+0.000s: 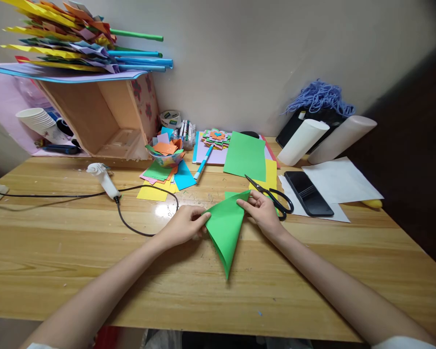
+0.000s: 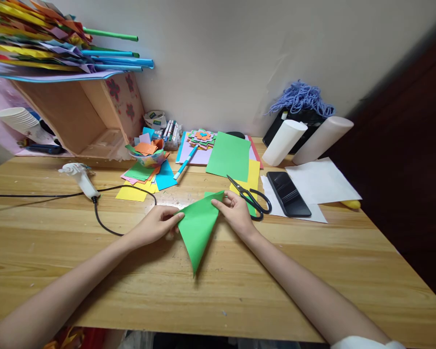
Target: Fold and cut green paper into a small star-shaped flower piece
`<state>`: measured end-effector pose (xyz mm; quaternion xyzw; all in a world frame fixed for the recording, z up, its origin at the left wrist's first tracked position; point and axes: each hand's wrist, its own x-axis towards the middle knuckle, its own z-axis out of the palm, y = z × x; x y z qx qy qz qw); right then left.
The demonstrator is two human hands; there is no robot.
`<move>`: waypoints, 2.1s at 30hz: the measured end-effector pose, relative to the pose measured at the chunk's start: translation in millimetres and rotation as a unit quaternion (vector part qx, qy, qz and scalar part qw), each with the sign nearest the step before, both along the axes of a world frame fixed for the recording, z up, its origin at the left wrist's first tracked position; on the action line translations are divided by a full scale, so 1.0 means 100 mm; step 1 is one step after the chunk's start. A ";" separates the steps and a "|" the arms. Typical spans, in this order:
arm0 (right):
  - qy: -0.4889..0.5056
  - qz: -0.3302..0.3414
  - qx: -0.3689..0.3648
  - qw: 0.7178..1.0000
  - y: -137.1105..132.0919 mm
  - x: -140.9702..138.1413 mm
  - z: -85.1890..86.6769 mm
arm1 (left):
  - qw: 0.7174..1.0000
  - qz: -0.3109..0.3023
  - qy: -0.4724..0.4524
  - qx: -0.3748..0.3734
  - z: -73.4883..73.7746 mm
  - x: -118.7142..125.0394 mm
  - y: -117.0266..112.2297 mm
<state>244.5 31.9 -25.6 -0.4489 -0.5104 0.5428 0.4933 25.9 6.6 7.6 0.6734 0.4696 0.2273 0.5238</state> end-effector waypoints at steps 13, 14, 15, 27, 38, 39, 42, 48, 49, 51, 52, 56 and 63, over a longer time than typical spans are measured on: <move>-0.016 -0.058 0.007 0.998 0.06 0.07 0.03 | 0.999 -0.020 -0.011 -0.040 0.01 0.01 -0.03; -0.013 -0.056 0.003 0.998 0.06 0.08 0.02 | 0.999 -0.022 -0.012 -0.044 0.01 0.01 -0.03; -0.007 -0.055 -0.003 0.998 0.07 0.09 0.01 | 0.998 -0.023 -0.014 -0.049 0.01 0.01 -0.03; -0.039 0.110 -0.113 0.987 -0.17 -0.11 0.09 | 0.998 0.055 -0.032 -0.022 -0.02 0.01 0.00; -0.071 0.142 -0.096 0.983 -0.26 -0.16 0.10 | 0.993 0.104 -0.041 0.039 -0.03 0.00 0.03; -0.072 0.155 -0.101 0.980 -0.26 -0.16 0.10 | 0.992 0.109 -0.047 0.038 -0.03 0.00 0.04; -0.074 0.205 -0.136 0.966 -0.25 -0.14 0.11 | 0.989 0.123 -0.058 0.049 -0.04 -0.01 0.05; -0.091 0.261 -0.161 0.947 -0.24 -0.11 0.16 | 0.986 0.139 -0.072 0.057 -0.08 -0.03 0.09; -0.097 0.269 -0.163 0.944 -0.23 -0.10 0.16 | 0.986 0.140 -0.071 0.062 -0.08 -0.04 0.09; -0.108 0.269 -0.158 0.944 -0.23 -0.09 0.16 | 0.985 0.141 -0.066 0.071 -0.08 -0.04 0.11; -0.110 0.271 -0.153 0.944 -0.22 -0.09 0.15 | 0.985 0.143 -0.063 0.074 -0.08 -0.05 0.11; -0.106 0.295 -0.147 0.938 -0.22 -0.07 0.15 | 0.985 0.143 -0.047 0.088 -0.07 -0.08 0.12; -0.174 0.389 -0.205 0.881 -0.18 0.08 0.41 | 0.982 0.071 0.127 0.121 -0.15 -0.09 0.13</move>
